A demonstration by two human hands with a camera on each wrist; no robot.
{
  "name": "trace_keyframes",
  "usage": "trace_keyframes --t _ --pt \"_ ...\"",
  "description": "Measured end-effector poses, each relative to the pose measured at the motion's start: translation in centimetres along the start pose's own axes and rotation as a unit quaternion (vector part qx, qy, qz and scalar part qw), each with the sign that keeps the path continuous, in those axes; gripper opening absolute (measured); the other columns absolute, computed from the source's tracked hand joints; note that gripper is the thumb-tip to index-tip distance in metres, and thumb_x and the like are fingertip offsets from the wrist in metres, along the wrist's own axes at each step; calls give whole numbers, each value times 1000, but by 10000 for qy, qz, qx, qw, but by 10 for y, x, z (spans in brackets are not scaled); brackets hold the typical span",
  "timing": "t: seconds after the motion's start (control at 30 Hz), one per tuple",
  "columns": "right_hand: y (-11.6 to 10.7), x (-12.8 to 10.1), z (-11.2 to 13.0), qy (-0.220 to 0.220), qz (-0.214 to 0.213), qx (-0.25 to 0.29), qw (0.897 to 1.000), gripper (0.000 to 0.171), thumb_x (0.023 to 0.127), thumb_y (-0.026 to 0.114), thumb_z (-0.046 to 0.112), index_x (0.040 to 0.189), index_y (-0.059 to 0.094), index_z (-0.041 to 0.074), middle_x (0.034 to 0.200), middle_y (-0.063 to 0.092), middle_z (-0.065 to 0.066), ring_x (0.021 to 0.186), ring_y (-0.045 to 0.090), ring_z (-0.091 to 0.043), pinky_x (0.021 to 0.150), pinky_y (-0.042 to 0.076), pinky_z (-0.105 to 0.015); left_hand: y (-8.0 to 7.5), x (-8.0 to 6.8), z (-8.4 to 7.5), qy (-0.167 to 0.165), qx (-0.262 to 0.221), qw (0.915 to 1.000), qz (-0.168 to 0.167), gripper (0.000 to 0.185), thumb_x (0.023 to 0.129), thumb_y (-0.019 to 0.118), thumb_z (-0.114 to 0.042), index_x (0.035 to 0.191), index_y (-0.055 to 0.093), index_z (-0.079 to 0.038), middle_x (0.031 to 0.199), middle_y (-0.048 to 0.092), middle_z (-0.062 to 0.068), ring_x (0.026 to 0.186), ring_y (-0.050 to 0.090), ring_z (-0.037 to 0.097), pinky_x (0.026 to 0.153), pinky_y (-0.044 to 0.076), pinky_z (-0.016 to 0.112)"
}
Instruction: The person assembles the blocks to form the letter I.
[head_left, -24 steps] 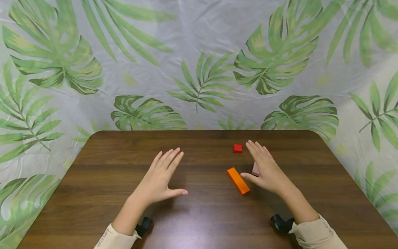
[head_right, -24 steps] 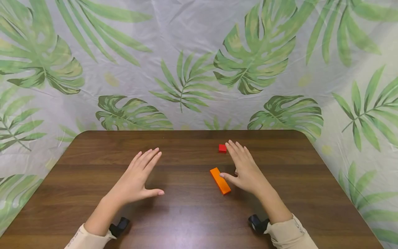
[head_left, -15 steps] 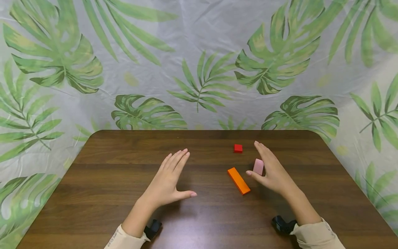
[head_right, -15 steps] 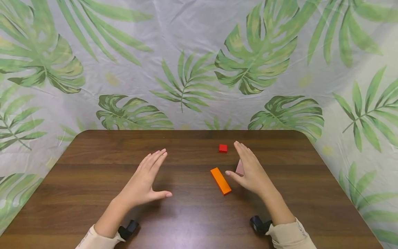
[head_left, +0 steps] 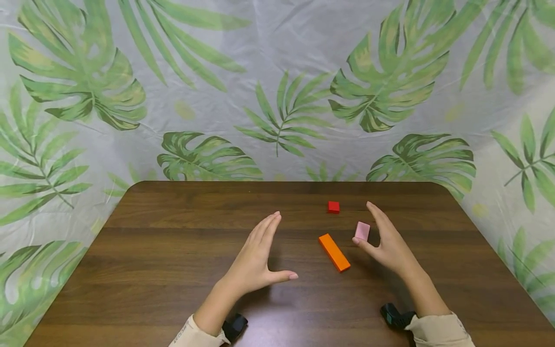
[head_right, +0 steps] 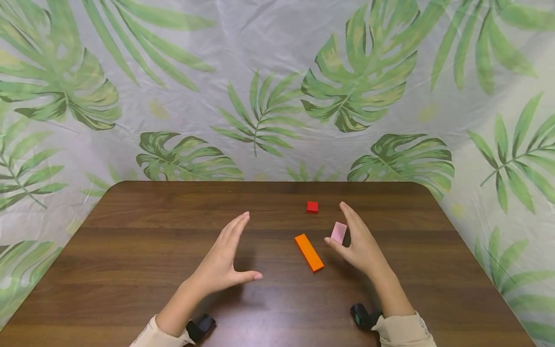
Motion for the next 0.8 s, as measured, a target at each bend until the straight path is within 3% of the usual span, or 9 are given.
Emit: trace_keyframes --t 0.27,0.57,0.8 --pt "4 -7 -23 390 -229 330 9984 91 71 77 26 143 22 14 142 27 -15 124 29 -37 92 28 -59 19 5 -2 -439 -614 9971 61 112 65 65 -64 145 6 -13 148 11 1 133 14 18 103 23 43" --pt "10 -12 -41 759 -312 484 9954 85 70 78 24 139 31 7 135 35 -22 119 33 -42 90 28 -61 37 11 -7 -719 -1005 9922 137 114 62 68 -61 145 5 -15 148 11 0 132 16 21 101 26 44" --pt "18 -13 -45 777 -273 641 9945 82 69 79 20 135 34 -2 131 38 -24 115 38 -43 90 30 -58 53 13 -3 -1224 -1488 9808 287 115 61 75 -54 145 4 -20 147 10 -1 132 16 21 100 27 45"
Point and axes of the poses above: each hand's wrist, its own x-axis towards the middle knuckle, its own y-axis out of the palm, z = x × y, the point moved 7 cm from there along x, towards the middle knuckle
